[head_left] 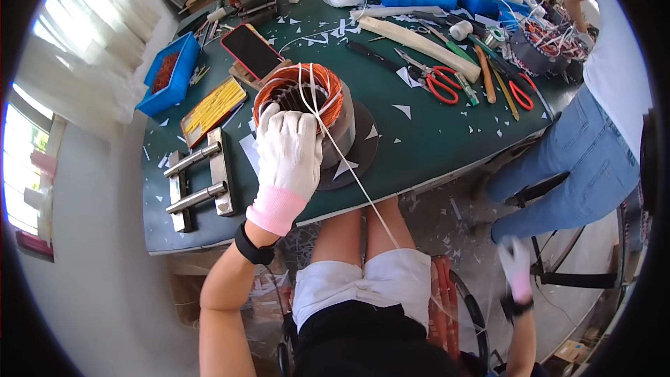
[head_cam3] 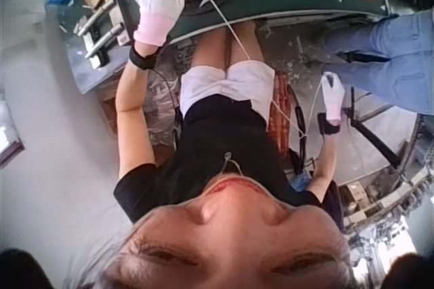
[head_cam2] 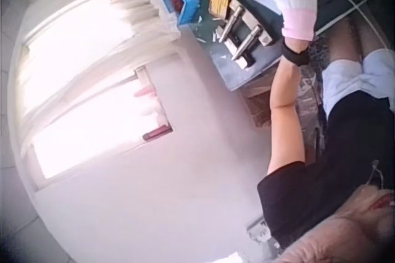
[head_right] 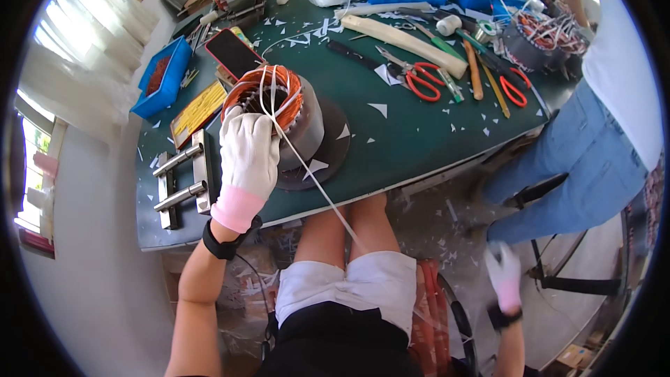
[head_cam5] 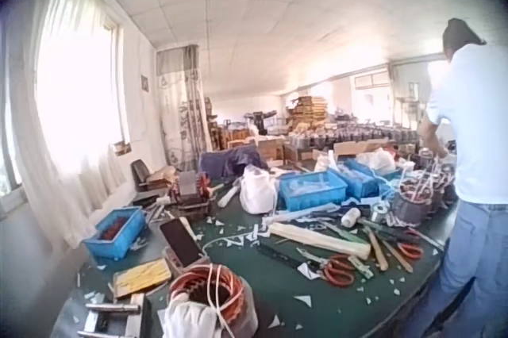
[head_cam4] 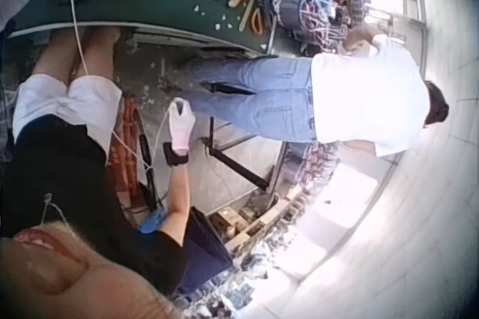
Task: Manually winding and securing copper wire coils inside an electric motor stator using a lacing cord.
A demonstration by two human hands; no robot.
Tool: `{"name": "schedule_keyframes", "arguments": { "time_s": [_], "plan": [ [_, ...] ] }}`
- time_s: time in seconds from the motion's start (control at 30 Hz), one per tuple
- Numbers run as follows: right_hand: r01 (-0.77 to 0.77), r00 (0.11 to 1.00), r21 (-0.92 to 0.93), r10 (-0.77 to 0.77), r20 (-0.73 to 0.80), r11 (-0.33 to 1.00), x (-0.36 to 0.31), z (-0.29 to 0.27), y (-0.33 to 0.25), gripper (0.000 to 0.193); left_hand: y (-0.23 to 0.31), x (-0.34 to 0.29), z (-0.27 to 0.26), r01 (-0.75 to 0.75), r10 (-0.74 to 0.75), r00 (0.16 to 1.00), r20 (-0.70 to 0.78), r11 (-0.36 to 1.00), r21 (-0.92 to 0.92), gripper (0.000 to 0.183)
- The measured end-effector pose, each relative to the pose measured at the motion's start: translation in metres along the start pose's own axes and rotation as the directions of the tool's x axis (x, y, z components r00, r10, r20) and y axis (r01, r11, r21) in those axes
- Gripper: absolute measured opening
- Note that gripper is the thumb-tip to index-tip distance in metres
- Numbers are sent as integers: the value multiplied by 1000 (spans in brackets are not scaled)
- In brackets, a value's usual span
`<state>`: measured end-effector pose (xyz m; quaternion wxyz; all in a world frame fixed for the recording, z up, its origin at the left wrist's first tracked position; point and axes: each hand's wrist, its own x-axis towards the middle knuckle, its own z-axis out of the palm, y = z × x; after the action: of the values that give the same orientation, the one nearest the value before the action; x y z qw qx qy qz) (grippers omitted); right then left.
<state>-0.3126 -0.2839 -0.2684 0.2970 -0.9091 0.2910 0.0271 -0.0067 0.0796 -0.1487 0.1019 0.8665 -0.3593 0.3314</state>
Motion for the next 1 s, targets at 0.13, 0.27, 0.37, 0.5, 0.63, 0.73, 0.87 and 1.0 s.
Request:
{"name": "schedule_keyframes", "arguments": {
  "time_s": [0.13, 0.27, 0.37, 0.5, 0.63, 0.73, 0.87, 1.0],
  "plan": [
    [655, 754, 329, -611, -240, 680, 64, 43, -256, 27, -4, 3, 10, -14, 13, 1000, -16, 995, -98, 19],
    [-367, 728, 846, -447, 520, 387, 45, 86, -259, 22, -7, 4, 9, -27, 29, 999, 15, 990, -139, 20],
    [-414, 906, 827, 87, 413, 379, 6, 75, -67, 25, -18, -8, 7, -5, 7, 1000, 23, 997, -76, 22],
    [-270, 949, -688, 305, -74, 673, -114, 37, 219, 28, -13, 3, 4, -47, 48, 999, 1, 992, -118, 23],
    [54, 976, -459, -144, -164, 887, -18, -20, 26, 22, -11, 1, 3, -34, 36, 999, 9, 992, -120, 22],
    [520, 788, -97, -520, -331, 849, 56, -27, -160, 22, -15, -3, 6, -19, 21, 999, 25, 994, -106, 20],
    [663, 697, 33, -601, -392, 748, 96, 28, -264, 22, -6, 4, 6, -6, 8, 1000, 13, 994, -112, 15],
    [-477, 576, 769, -509, 640, 426, 72, 67, -247, 14, -6, 3, 13, -22, 22, 1000, -4, 993, -113, 17]
  ]
}}
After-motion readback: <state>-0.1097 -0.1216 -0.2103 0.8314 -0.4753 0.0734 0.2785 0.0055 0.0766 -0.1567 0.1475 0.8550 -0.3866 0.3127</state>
